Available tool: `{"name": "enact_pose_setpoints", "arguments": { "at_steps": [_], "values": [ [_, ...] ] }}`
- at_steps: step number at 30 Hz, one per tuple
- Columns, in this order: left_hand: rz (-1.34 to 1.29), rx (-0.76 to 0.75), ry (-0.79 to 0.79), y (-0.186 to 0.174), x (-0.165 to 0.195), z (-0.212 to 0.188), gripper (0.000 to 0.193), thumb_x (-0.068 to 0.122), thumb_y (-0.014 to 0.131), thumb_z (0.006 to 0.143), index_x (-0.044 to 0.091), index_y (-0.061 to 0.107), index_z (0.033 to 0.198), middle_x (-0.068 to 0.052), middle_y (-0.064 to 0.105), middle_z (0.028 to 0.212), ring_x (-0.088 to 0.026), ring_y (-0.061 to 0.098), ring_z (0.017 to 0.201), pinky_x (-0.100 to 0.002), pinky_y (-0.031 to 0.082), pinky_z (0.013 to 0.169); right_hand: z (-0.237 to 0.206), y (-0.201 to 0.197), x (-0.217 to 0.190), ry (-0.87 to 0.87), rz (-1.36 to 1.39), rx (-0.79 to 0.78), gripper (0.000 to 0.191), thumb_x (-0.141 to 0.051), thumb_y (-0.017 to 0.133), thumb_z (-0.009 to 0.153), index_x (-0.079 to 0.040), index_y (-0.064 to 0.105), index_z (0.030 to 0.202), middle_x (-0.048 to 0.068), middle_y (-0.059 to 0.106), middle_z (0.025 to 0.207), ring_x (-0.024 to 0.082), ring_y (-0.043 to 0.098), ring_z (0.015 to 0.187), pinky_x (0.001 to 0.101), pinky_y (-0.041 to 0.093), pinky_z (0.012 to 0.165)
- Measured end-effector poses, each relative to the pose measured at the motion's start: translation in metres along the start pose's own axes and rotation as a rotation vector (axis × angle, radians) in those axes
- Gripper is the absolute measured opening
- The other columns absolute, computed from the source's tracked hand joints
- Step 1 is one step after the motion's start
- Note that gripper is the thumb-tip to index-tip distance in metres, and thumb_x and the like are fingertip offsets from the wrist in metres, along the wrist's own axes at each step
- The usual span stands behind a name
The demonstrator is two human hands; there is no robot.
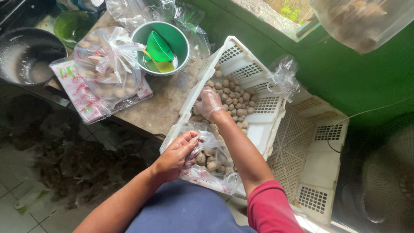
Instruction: The person holds open a plastic bag and picks round meatballs one at a time from a white plastic crate, filling the bag. When a bag is full, the person ties it and places it with other filled bags on the floor, then starts filling a new bag from the crate.
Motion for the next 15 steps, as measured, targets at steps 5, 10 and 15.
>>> {"name": "enact_pose_setpoints", "arguments": {
  "at_steps": [5,10,15],
  "values": [
    [0.01,-0.031,-0.012,-0.002,0.003,0.0,0.017,0.023,0.048,0.108,0.009,0.054,0.115,0.003,0.046,0.071,-0.007,0.042,0.057,-0.022,0.032,0.049,-0.013,0.0,0.006,0.169,0.036,-0.076,0.03,-0.027,0.076,0.087,-0.009,0.072,0.111,0.017,0.073,0.102,0.033,0.07,0.093,0.0421,0.056,0.082],
    [-0.05,-0.029,-0.026,-0.007,0.003,0.002,0.013,0.021,0.048,0.107,0.011,0.053,0.114,0.004,0.046,0.071,-0.006,0.038,0.056,-0.022,0.03,0.047,-0.082,-0.088,-0.013,0.493,1.037,-0.089,0.034,-0.021,0.068,0.097,-0.003,0.062,0.125,0.008,0.067,0.104,0.007,0.055,0.073,0.0237,0.047,0.062],
    [-0.049,-0.039,0.0,-0.009,0.002,0.007,0.013,0.02,0.048,0.108,0.011,0.054,0.116,0.003,0.047,0.072,-0.005,0.039,0.058,-0.023,0.035,0.05,-0.181,-0.156,-0.082,0.324,1.17,-0.23,0.028,-0.013,0.062,0.099,0.003,0.066,0.122,0.013,0.072,0.109,0.011,0.06,0.074,0.0259,0.053,0.065]
  ]
}}
Point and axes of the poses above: each hand's wrist, its own z-axis towards the middle knuckle, its own y-axis out of the palm, x = y × z, the point moved 1 cm from there along z, towards the middle knuckle
